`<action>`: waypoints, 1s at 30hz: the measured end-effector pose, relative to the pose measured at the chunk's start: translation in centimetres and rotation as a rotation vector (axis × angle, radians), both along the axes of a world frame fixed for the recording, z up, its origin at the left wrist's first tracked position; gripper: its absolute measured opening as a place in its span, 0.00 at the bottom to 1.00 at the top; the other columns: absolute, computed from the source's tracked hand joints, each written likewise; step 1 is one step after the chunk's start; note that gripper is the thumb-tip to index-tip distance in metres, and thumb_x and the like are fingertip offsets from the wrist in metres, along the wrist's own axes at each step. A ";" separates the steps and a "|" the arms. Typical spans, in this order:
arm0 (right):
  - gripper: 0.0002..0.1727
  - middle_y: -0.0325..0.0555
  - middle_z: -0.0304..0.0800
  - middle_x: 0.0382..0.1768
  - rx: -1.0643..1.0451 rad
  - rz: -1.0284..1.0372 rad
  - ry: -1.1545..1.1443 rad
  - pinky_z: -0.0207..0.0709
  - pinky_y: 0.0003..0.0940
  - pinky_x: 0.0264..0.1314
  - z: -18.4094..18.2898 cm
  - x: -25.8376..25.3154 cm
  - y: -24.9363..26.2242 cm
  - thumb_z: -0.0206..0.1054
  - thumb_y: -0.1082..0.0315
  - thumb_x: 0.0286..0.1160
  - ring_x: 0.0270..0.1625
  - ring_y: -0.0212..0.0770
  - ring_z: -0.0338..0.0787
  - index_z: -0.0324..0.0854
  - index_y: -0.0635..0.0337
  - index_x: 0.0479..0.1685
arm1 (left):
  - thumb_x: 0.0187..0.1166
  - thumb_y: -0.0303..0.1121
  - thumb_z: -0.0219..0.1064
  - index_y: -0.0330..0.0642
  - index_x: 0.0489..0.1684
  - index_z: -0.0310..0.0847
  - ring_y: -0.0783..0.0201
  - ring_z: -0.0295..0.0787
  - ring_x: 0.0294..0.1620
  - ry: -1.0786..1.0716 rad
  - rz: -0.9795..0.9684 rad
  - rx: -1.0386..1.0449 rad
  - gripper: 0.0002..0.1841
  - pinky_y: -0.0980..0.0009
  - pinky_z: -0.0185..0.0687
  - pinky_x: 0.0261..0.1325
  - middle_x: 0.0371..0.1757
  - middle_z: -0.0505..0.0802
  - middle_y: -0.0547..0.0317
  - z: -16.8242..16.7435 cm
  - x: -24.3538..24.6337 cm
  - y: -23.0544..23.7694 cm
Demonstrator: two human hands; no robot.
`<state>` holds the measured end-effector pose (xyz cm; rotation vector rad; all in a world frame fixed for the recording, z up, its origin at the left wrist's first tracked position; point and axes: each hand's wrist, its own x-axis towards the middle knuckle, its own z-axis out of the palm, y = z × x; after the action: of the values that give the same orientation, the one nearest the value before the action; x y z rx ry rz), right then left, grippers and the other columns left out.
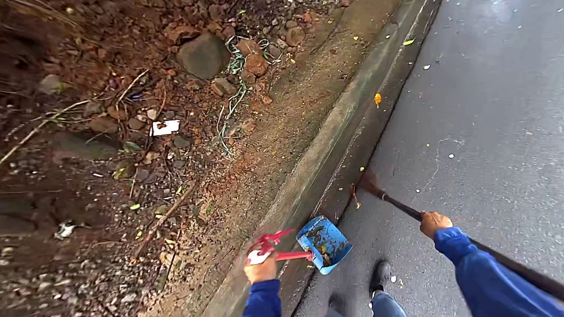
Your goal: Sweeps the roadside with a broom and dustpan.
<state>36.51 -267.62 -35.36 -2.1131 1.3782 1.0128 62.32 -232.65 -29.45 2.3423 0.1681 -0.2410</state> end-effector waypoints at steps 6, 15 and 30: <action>0.11 0.57 0.96 0.45 0.166 0.214 -0.078 0.79 0.71 0.53 8.6 -5.7 -8.2 0.74 0.60 0.79 0.49 0.62 0.92 0.95 0.47 0.55 | 0.65 0.22 0.79 0.23 0.61 0.83 0.40 0.88 0.64 -0.007 -0.122 0.089 0.24 0.44 0.76 0.73 0.59 0.91 0.29 -1.8 1.7 -4.8; 0.25 0.67 0.86 0.68 0.084 -0.135 0.098 0.78 0.76 0.63 8.7 -5.5 6.9 0.63 0.65 0.80 0.68 0.72 0.87 0.79 0.52 0.78 | 0.68 0.27 0.79 0.26 0.71 0.78 0.34 0.79 0.75 0.163 -0.149 0.071 0.30 0.39 0.68 0.78 0.69 0.85 0.26 -1.2 3.4 -5.1; 0.28 0.66 0.88 0.67 -0.011 -0.103 0.141 0.78 0.77 0.62 14.0 -4.2 8.8 0.63 0.61 0.83 0.66 0.72 0.88 0.75 0.41 0.85 | 0.59 0.20 0.80 0.27 0.55 0.84 0.43 0.89 0.56 0.077 -0.264 -0.094 0.22 0.41 0.79 0.64 0.51 0.92 0.33 -1.7 9.6 -1.5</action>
<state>32.27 -258.78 -21.39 -1.9883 1.5461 1.1329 71.93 -234.12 -31.14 2.2590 -0.1142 -0.4592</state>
